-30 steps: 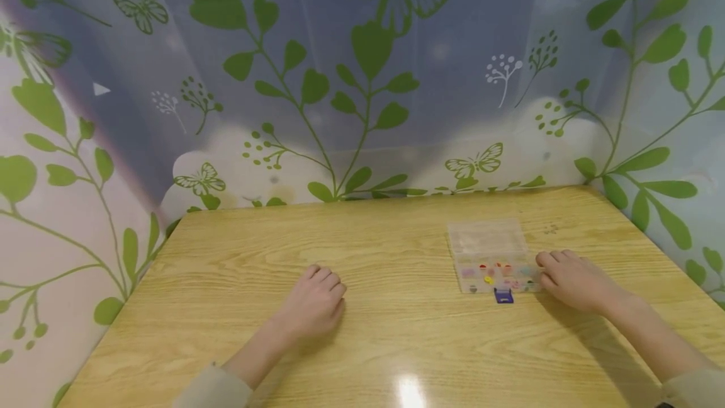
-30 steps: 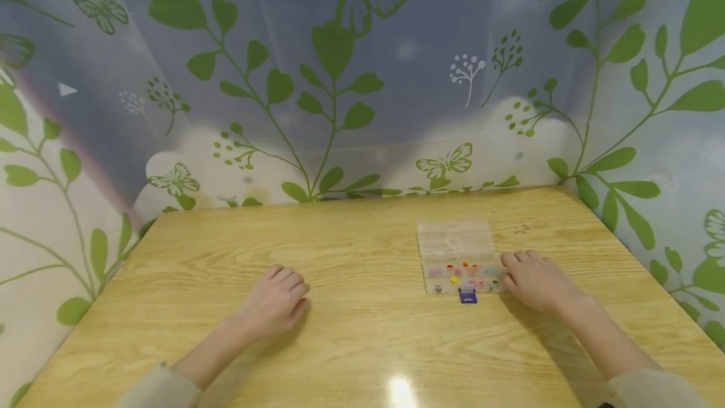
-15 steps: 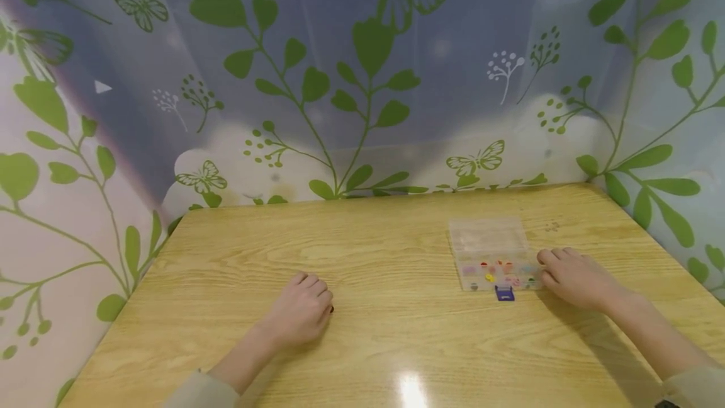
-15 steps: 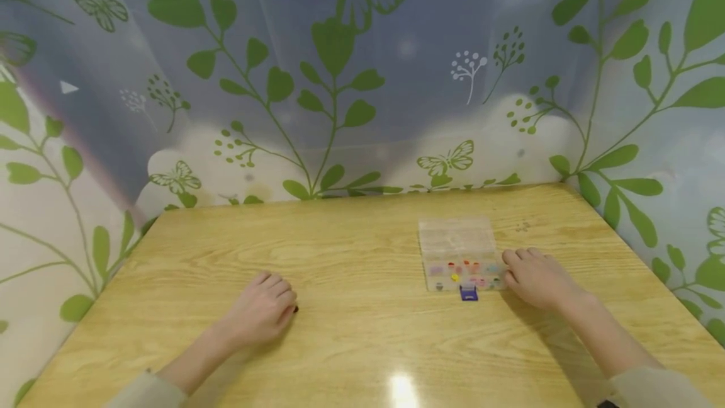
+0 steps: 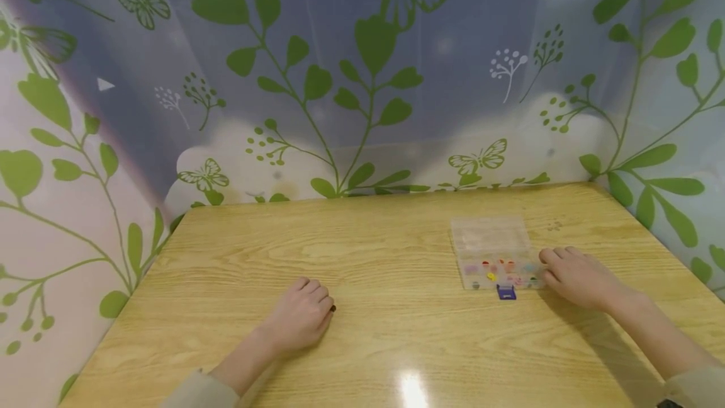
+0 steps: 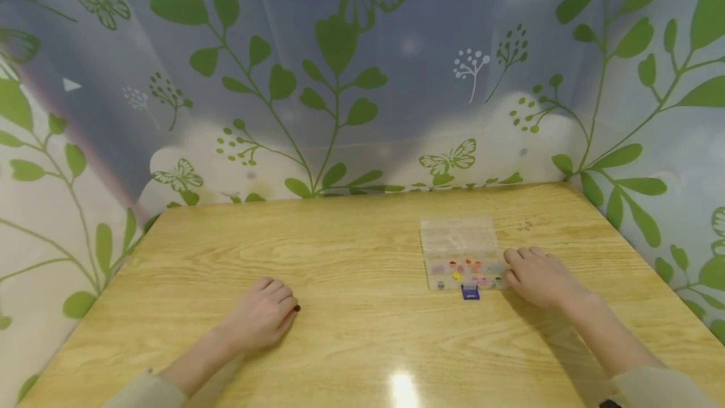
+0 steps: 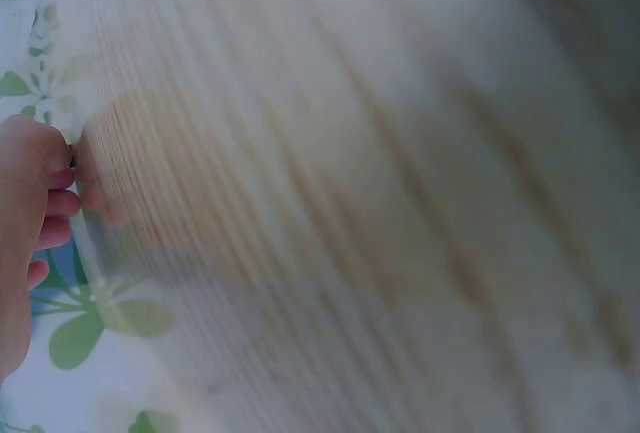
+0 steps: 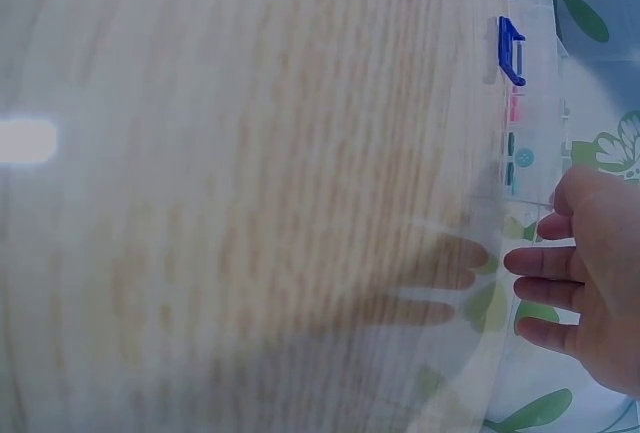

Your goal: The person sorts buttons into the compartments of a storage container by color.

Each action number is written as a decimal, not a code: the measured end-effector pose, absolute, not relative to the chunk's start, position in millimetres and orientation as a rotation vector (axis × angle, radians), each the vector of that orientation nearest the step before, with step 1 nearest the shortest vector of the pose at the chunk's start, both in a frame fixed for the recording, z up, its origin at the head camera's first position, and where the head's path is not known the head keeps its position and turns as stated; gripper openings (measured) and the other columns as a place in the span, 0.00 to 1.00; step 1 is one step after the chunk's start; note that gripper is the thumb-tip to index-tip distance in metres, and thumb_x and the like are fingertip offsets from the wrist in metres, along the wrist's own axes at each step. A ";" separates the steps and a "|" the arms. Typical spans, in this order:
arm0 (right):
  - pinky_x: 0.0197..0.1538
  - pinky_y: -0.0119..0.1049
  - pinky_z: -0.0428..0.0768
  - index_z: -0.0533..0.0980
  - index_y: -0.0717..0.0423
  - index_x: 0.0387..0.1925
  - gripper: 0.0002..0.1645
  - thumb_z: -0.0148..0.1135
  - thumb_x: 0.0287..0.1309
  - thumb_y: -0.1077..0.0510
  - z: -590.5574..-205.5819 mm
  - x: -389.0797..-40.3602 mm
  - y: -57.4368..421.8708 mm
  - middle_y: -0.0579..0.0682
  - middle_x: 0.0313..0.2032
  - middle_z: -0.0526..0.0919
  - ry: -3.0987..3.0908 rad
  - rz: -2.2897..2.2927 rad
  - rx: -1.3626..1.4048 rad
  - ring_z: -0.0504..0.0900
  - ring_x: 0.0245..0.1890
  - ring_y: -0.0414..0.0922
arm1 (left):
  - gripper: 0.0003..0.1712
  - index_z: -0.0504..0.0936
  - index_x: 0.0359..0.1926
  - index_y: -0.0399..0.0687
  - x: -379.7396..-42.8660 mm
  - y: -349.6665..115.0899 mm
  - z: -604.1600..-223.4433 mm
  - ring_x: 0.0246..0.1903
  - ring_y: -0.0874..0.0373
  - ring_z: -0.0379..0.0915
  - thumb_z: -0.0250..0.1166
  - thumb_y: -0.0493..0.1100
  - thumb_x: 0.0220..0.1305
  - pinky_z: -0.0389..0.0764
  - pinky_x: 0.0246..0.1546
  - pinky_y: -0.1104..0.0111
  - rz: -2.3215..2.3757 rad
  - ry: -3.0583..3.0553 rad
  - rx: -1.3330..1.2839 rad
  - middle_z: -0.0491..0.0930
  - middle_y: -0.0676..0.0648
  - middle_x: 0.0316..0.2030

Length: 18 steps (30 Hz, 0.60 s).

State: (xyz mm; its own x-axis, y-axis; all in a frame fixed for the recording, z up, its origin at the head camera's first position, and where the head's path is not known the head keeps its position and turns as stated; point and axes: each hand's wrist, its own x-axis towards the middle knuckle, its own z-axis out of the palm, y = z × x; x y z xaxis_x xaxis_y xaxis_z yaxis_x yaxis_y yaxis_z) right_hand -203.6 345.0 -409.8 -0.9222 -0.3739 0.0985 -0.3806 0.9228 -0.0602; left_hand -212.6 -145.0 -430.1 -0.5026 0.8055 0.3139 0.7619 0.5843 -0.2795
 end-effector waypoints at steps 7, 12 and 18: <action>0.28 0.38 0.60 0.61 0.51 0.27 0.09 0.51 0.61 0.60 -409.1 -201.9 344.3 0.43 0.23 0.63 -3.010 0.131 0.576 0.63 0.26 0.44 | 0.06 0.81 0.28 0.49 -213.1 -142.9 -429.7 0.31 0.58 0.72 0.62 0.45 0.57 0.72 0.41 0.62 0.163 -2.387 -1.290 0.78 0.53 0.27; 0.29 0.38 0.60 0.61 0.51 0.27 0.10 0.51 0.61 0.60 -407.6 -201.2 343.8 0.43 0.23 0.63 -3.017 0.127 0.567 0.63 0.26 0.44 | 0.06 0.82 0.28 0.49 -213.4 -141.2 -428.6 0.31 0.58 0.72 0.62 0.44 0.58 0.73 0.41 0.63 0.195 -2.356 -1.312 0.78 0.53 0.27; 0.29 0.38 0.60 0.62 0.51 0.27 0.09 0.51 0.61 0.60 -407.8 -202.4 344.2 0.43 0.23 0.63 -3.021 0.125 0.572 0.63 0.26 0.44 | 0.05 0.82 0.25 0.48 -215.3 -139.3 -429.6 0.29 0.59 0.73 0.62 0.40 0.56 0.74 0.41 0.64 0.219 -2.291 -1.330 0.79 0.53 0.25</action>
